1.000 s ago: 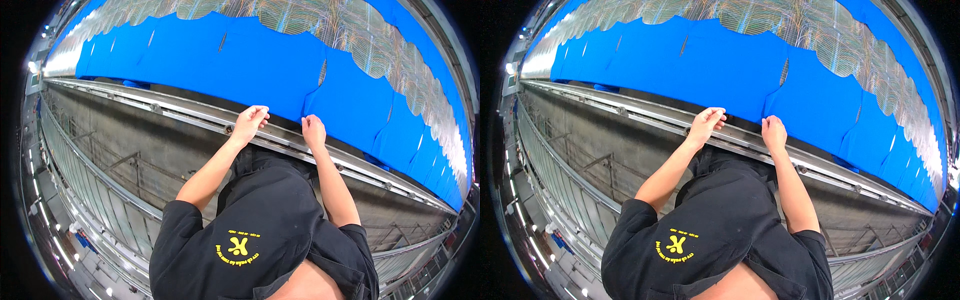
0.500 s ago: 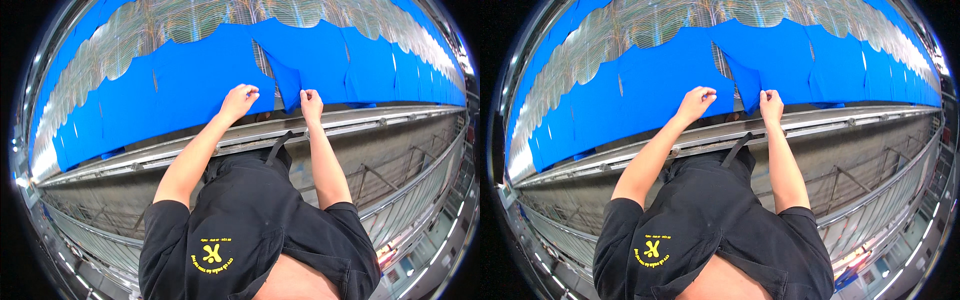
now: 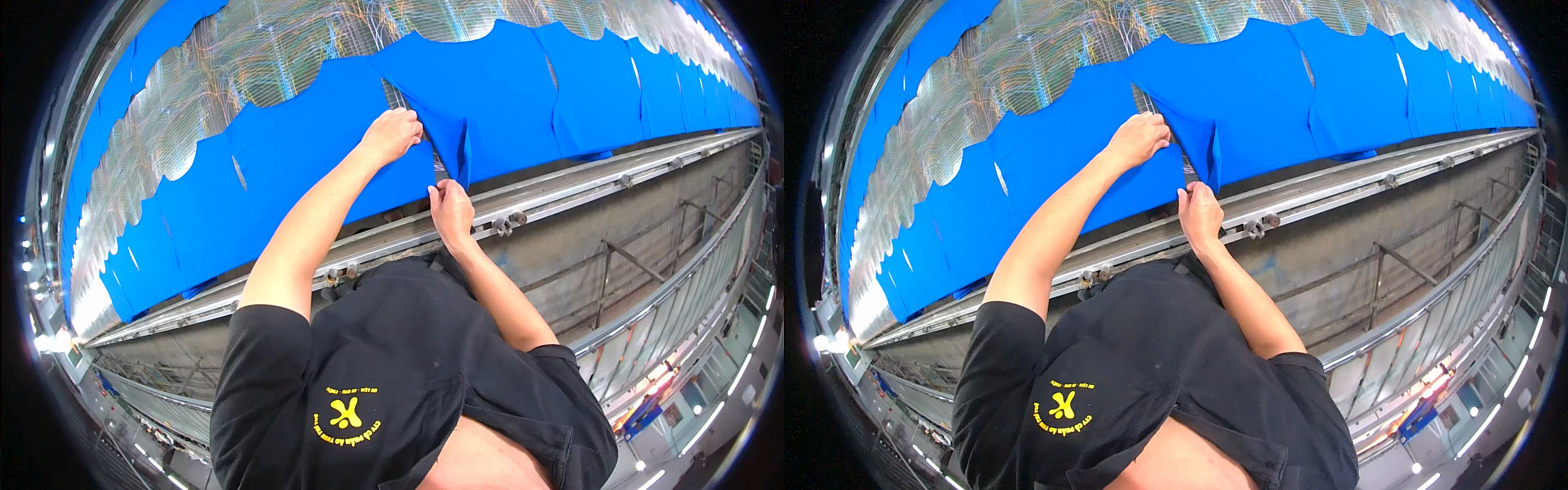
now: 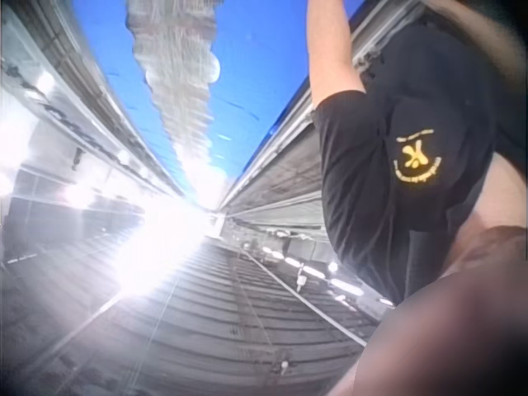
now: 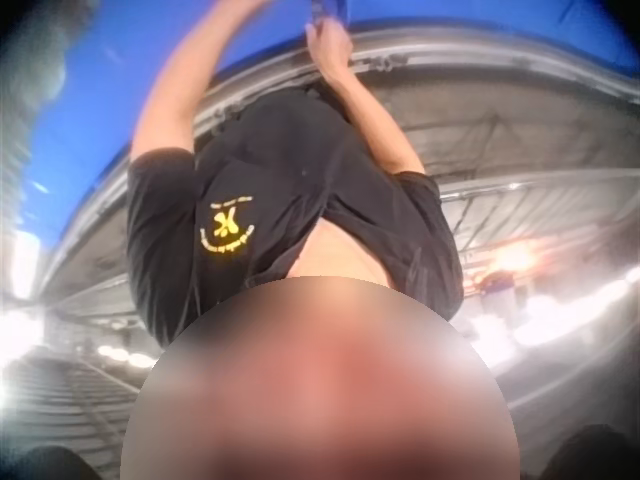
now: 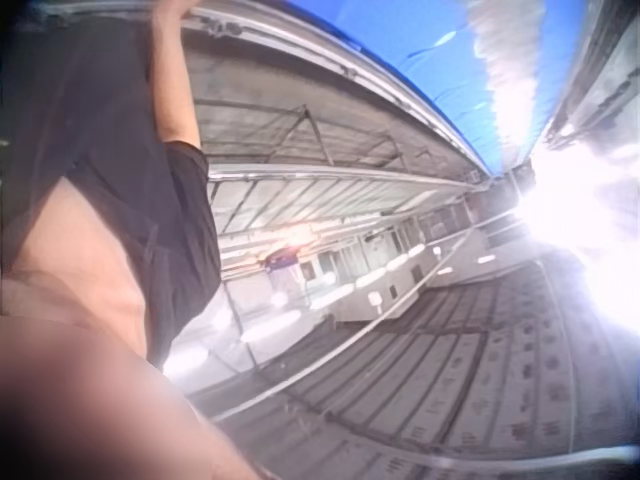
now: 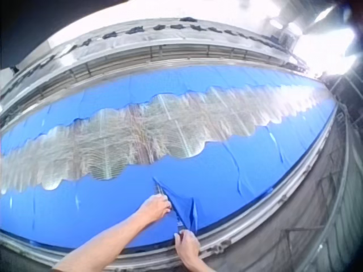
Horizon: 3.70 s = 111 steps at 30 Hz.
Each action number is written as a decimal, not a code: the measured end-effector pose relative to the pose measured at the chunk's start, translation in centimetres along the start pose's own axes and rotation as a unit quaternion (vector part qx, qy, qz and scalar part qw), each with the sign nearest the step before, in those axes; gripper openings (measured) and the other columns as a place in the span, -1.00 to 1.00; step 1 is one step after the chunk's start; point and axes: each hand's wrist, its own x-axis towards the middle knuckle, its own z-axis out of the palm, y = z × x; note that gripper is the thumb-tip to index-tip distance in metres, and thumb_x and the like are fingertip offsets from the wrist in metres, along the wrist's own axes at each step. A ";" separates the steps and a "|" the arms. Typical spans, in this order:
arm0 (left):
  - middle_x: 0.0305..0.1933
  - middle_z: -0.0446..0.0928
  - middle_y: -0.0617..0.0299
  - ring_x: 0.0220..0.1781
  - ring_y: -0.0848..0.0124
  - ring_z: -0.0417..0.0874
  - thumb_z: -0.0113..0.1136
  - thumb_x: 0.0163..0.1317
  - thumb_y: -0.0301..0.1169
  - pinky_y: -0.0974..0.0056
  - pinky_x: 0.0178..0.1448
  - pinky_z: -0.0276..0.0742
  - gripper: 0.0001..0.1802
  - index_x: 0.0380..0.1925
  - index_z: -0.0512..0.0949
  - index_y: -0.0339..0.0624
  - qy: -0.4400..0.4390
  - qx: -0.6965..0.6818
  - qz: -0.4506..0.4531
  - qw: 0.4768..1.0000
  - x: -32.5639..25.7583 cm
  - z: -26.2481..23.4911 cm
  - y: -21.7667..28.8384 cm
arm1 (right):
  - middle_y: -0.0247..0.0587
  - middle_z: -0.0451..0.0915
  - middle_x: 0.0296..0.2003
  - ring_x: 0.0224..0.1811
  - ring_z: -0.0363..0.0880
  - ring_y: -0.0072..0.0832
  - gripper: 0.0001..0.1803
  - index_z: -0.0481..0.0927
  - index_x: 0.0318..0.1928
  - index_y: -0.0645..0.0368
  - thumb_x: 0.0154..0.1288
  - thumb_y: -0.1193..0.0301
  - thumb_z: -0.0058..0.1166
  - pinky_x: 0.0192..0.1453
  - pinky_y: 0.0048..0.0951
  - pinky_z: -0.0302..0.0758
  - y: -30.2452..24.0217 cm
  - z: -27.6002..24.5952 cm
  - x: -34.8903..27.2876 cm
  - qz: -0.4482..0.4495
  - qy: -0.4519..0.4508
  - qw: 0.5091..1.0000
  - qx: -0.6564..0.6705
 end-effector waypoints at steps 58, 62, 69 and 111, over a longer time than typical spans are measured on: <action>0.24 0.66 0.00 0.30 0.14 0.66 0.25 0.52 -0.03 0.03 0.41 0.54 -0.45 0.24 0.60 -0.25 0.160 -0.528 -0.228 0.802 -11.2 8.5 11.1 | -0.04 0.65 -0.34 -0.18 0.65 -0.04 -0.78 0.68 -0.15 0.22 0.35 0.33 0.36 -0.05 -0.09 0.58 4.0 -2.3 2.4 -0.178 0.012 0.981 -0.077; 0.09 0.66 0.18 0.10 0.37 0.66 0.26 0.50 0.11 0.14 0.22 0.59 -0.39 0.21 0.59 -0.20 0.105 -0.734 -0.381 0.552 -9.2 8.5 10.3 | 0.00 0.69 -0.29 -0.21 0.70 -0.01 -0.84 0.73 -0.15 0.21 0.36 0.38 0.31 -0.09 -0.05 0.61 1.3 -3.9 -0.6 -0.235 -0.142 0.961 -0.020; -0.37 0.69 0.20 -0.45 0.43 0.68 0.35 0.44 -0.22 0.25 -0.32 0.64 -0.71 -0.25 0.66 -0.27 0.214 -0.403 -0.442 0.772 -9.4 12.3 8.6 | 0.00 0.72 -0.13 -0.13 0.71 -0.11 -0.73 0.73 0.02 0.25 0.41 0.37 0.32 0.01 -0.18 0.64 3.3 -6.2 2.2 -0.204 -0.056 0.977 0.009; -0.30 0.63 0.34 -0.31 0.58 0.61 0.18 0.62 -0.26 0.41 -0.17 0.57 -0.75 -0.03 0.68 -0.20 0.384 -0.597 -0.405 0.577 -59.5 -7.6 -7.6 | 0.02 0.72 -0.22 -0.17 0.75 0.02 -0.72 0.60 -0.15 0.21 0.48 0.22 0.17 -0.05 0.06 0.67 -25.9 25.5 -19.3 -0.203 -0.164 0.961 -0.096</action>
